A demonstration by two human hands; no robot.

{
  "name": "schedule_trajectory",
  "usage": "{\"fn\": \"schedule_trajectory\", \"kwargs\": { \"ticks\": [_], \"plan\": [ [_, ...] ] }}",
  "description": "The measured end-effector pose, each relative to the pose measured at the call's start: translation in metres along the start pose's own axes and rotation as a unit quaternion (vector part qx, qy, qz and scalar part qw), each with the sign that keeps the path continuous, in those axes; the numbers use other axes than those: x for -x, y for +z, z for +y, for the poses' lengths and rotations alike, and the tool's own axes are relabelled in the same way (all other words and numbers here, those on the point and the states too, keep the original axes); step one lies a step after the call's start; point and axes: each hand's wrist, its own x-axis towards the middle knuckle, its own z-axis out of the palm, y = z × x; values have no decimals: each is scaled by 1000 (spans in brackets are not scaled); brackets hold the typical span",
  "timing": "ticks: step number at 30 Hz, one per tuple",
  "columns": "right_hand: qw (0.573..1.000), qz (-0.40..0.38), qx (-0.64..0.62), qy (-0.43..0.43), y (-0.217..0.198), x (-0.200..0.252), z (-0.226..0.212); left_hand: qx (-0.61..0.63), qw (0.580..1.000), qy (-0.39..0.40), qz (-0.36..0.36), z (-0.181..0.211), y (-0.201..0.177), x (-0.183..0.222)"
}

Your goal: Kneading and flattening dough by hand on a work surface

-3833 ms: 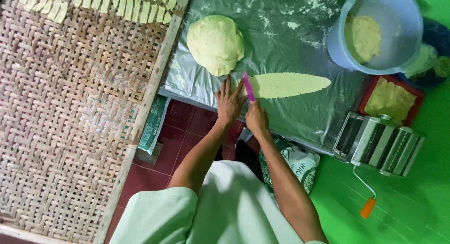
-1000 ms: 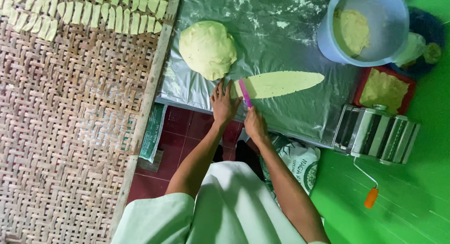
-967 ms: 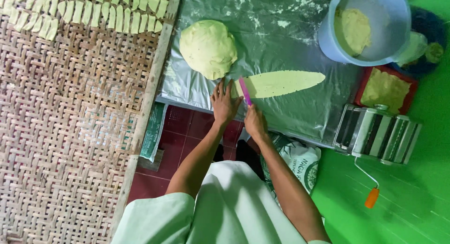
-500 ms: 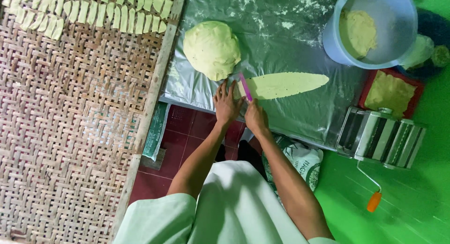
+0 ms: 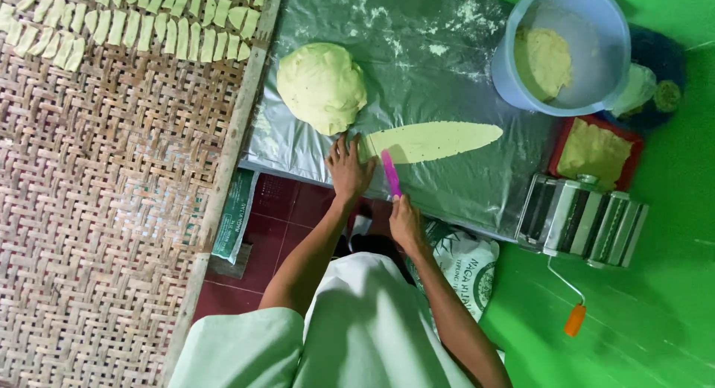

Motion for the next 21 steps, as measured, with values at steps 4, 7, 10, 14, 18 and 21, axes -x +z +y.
{"fn": "schedule_trajectory", "kwargs": {
  "ticks": [4, 7, 10, 14, 18, 21],
  "plan": [
    [999, 22, 3, -23, -20, -15, -20, -12, 999, -37, 4, 21, -8, 3],
    [999, 12, 7, -40, -34, -39, -38, -19, 998, -20, 49, 24, 1, -4],
    [999, 6, -7, -35, -28, -58, -34, -27, 998, -22, 44, 30, 11, -6],
    [999, -19, 17, -35, -25, -66, -29, -19, 999, -8, 29, 39, 7, 0],
    [998, -40, 44, -24, -9, -84, -12, -15, 999, 0, 42, 37, 13, -2],
    [997, -41, 66, -28, -8, -83, -13, 1, 998, 12, 69, 37, 21, 0]
  ]
}}
